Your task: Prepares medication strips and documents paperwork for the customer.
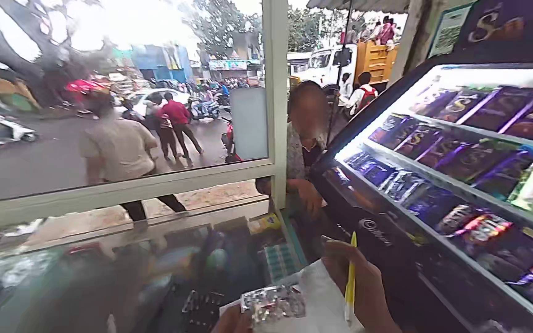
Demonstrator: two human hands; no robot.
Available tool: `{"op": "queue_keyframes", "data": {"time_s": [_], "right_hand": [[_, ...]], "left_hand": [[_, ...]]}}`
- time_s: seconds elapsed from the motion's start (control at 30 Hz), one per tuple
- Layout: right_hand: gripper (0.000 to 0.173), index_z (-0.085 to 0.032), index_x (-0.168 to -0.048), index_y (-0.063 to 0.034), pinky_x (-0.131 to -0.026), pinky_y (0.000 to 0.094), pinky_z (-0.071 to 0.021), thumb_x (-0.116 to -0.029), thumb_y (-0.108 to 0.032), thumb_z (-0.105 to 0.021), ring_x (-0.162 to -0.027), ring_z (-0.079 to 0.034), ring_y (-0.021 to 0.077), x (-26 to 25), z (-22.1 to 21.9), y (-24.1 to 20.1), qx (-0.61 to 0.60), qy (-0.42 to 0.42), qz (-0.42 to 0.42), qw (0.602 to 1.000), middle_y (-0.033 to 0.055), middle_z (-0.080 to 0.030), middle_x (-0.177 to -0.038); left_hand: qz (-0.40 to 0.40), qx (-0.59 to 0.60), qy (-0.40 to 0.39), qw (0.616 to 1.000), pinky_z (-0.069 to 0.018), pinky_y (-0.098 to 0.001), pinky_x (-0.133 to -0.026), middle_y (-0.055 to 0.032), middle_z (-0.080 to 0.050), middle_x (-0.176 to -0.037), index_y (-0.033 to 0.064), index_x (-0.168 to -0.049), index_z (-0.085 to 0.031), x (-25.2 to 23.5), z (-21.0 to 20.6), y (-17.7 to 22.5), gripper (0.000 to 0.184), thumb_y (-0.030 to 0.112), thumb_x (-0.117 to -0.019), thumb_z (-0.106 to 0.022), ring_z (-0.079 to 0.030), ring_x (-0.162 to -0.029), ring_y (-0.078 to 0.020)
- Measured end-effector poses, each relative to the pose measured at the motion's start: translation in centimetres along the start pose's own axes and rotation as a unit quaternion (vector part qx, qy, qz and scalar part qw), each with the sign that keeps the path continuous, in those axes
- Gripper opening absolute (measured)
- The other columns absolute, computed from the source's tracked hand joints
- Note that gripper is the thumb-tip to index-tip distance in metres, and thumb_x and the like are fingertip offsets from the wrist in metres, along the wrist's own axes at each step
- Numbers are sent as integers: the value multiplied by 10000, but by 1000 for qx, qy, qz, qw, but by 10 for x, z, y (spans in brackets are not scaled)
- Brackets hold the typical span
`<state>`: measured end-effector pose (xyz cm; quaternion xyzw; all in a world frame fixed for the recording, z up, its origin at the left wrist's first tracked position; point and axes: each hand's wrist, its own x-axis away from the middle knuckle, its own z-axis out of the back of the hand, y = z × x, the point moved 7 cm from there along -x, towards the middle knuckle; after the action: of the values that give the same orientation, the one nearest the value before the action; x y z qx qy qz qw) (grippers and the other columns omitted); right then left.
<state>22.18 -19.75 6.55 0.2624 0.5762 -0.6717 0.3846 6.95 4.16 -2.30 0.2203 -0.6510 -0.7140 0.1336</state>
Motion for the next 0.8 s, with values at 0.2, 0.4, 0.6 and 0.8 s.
{"op": "queue_keyframes", "data": {"time_s": [0.2,0.4,0.6,0.8], "right_hand": [[65,-628,-1016,-181,-718,126,-497,-1001,-244,-624,-749,-611,8,6,7,-33,106,89,170,976,-53,-650,-811],[188,-709,-972,-114,-601,180,-489,-987,-267,-600,-621,-610,53,0,15,-20,175,81,129,973,-7,-667,-685],[177,-716,-963,-96,-574,135,-485,-938,-256,-643,-583,-584,2,-3,21,-8,117,98,59,987,-7,-652,-664],[211,-748,-918,-27,-469,148,-456,-868,-221,-679,-477,-532,-28,-1,15,6,57,82,-59,993,-40,-616,-580]], "left_hand": [[-19,2,29,999,-564,-220,-733,26,-694,-830,-56,-1070,-640,0,5,3,183,89,-1017,-541,-657,-738,-6],[-11,12,26,1000,-567,-209,-724,45,-705,-809,-49,-1084,-630,5,2,6,157,55,-1013,-537,-662,-718,0],[-19,8,19,1000,-572,-240,-732,15,-698,-822,-62,-1094,-627,1,1,3,190,91,-1027,-537,-664,-728,-27],[-33,-1,23,999,-562,-214,-704,42,-697,-797,-51,-1071,-634,2,1,7,157,67,-1013,-548,-655,-703,-5]]}}
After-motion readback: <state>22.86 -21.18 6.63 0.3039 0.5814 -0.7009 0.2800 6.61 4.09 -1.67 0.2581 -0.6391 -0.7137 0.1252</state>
